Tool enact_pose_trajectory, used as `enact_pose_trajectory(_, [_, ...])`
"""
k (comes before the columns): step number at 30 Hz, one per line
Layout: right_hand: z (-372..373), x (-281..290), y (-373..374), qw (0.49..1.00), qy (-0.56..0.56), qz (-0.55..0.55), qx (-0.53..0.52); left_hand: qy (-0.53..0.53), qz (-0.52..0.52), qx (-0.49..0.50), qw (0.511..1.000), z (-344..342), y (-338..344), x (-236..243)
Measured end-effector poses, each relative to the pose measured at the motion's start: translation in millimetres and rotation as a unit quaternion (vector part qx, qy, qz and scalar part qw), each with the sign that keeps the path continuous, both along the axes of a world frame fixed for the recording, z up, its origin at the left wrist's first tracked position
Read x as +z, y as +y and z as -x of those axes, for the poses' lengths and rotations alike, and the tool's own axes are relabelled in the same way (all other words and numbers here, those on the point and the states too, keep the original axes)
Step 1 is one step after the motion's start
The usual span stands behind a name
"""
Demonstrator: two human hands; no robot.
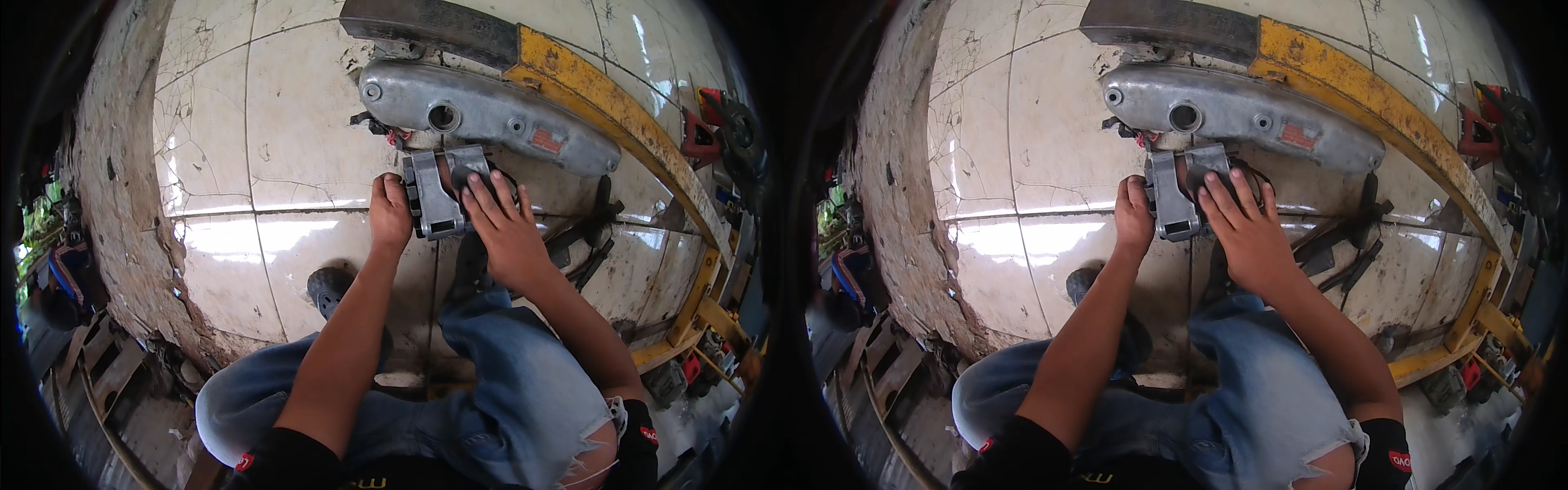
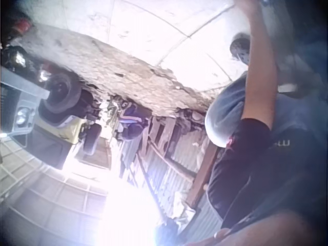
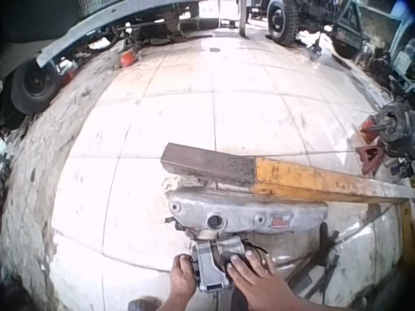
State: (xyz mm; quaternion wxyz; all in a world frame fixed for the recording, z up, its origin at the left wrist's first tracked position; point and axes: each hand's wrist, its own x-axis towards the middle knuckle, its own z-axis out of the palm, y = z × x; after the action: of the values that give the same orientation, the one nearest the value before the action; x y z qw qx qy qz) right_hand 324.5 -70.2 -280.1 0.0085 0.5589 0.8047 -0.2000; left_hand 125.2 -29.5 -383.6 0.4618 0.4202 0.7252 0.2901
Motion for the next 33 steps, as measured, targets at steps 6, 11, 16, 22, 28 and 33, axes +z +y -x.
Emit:
enact_pose_trajectory(6, [-6, -2, -9, 0.999, -0.008, -0.026, 0.023, -0.013, -0.01, 0.008, 1.0, 2, -3, -9])
enact_pose_trajectory(11, [3, -4, 20, 0.999, -0.01, -0.01, -0.038, 0.011, 0.012, -0.02, 1.0, 2, 2, -3])
enact_pose_trajectory(16, [-6, 0, -27, 1.0, -0.007, 0.0, 0.015, -0.014, -0.01, 0.004, 1.0, 3, -3, -6])
enact_pose_trajectory(22, [-5, -2, 30, 0.999, -0.002, 0.015, -0.044, -0.012, -0.016, -0.001, 1.0, -1, -1, -7])
enact_pose_trajectory(28, [-9, 1, -25, 0.999, 0.008, 0.03, -0.023, -0.007, -0.026, 0.007, 1.0, 1, -3, -5])
enact_pose_trajectory(33, [-14, -2, 24, 0.995, 0.074, 0.025, -0.062, -0.005, -0.004, 0.002, 1.0, -2, -3, -5])
